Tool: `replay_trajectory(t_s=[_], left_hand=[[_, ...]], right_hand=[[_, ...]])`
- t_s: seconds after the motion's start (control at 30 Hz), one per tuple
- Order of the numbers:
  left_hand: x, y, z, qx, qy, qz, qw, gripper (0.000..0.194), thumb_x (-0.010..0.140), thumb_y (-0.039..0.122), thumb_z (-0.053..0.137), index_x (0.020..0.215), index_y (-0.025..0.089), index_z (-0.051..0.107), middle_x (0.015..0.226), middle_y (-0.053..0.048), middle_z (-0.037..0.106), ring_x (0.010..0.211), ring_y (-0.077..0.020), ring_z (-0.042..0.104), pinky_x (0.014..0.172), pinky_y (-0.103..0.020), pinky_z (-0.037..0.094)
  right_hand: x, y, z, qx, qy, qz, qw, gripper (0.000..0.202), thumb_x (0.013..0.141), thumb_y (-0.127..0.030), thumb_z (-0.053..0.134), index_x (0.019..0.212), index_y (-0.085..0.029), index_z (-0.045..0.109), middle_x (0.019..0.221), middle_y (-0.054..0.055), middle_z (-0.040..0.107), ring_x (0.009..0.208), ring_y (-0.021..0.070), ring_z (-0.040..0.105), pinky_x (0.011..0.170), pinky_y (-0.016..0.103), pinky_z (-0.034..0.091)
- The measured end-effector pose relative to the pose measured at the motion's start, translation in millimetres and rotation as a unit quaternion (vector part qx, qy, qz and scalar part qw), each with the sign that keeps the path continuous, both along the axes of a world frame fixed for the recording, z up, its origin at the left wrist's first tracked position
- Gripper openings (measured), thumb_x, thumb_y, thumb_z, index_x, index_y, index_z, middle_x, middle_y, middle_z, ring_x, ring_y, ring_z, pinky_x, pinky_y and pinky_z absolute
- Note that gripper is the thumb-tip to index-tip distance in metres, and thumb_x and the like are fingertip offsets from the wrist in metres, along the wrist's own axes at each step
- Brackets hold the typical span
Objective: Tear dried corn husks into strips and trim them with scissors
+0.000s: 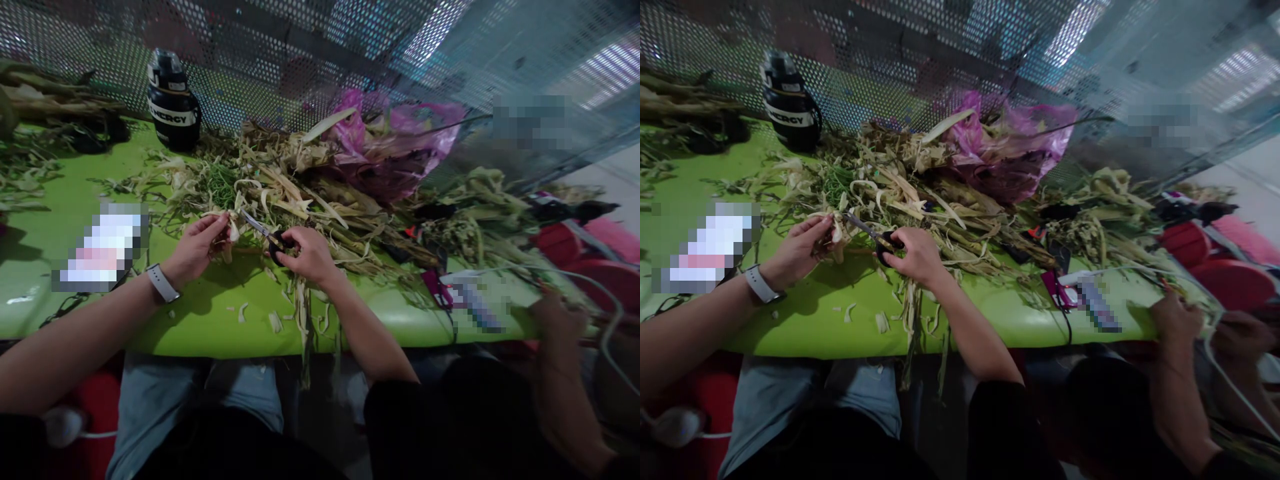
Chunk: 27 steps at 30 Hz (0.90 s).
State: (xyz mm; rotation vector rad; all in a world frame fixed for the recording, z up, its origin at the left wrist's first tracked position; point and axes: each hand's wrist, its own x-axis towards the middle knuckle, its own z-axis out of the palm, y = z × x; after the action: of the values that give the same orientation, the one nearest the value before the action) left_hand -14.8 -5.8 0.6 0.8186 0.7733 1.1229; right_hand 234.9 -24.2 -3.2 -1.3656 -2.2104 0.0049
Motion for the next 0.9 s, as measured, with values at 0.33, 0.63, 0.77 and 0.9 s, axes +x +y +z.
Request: replay_trajectory(t_s=[0.33,0.63,0.77,0.9], left_hand=[[-1.8,2.1,3.1,0.0,-0.015,-0.001,1.0,0.022,0.072,0.031,0.081,0.081,0.015,0.07,0.068,0.001,0.065,0.055,-0.007,0.058,0.051,-0.016,0.049],[-0.6,0.8,2.9,0.0,-0.005,-0.014,1.0,0.02,0.074,0.031,0.079,0.081,0.015,0.069,0.068,0.001,0.064,0.055,-0.0066,0.058,0.049,-0.015,0.047],[-0.5,0.3,3.8,-0.006,-0.01,-0.009,1.0,0.021,0.073,0.03,0.08,0.08,0.014,0.069,0.066,0.001,0.063,0.053,-0.0062,0.057,0.048,-0.015,0.047],[-1.2,0.3,3.8,-0.016,-0.027,0.003,0.999,0.023,0.07,0.03,0.082,0.08,0.015,0.069,0.067,0.002,0.064,0.053,-0.0061,0.057,0.05,-0.015,0.05]], right_hand=[[-0.2,-4.8,4.4,0.022,0.01,-0.013,1.0,0.022,0.075,-0.038,0.068,0.085,-0.019,0.061,0.074,0.004,0.063,0.067,0.018,0.055,0.066,0.031,0.039],[0.1,-2.9,0.3,0.012,0.002,-0.013,1.0,0.025,0.075,-0.041,0.068,0.085,-0.019,0.061,0.073,0.004,0.062,0.069,0.019,0.055,0.067,0.032,0.038],[0.6,-3.8,0.6,0.025,0.007,-0.013,1.0,0.024,0.076,-0.04,0.067,0.085,-0.019,0.062,0.074,0.004,0.063,0.069,0.0186,0.055,0.068,0.032,0.039],[0.2,-4.6,2.7,0.037,0.013,-0.014,0.999,0.023,0.076,-0.039,0.067,0.084,-0.019,0.061,0.074,0.004,0.063,0.069,0.0189,0.055,0.068,0.033,0.04]])
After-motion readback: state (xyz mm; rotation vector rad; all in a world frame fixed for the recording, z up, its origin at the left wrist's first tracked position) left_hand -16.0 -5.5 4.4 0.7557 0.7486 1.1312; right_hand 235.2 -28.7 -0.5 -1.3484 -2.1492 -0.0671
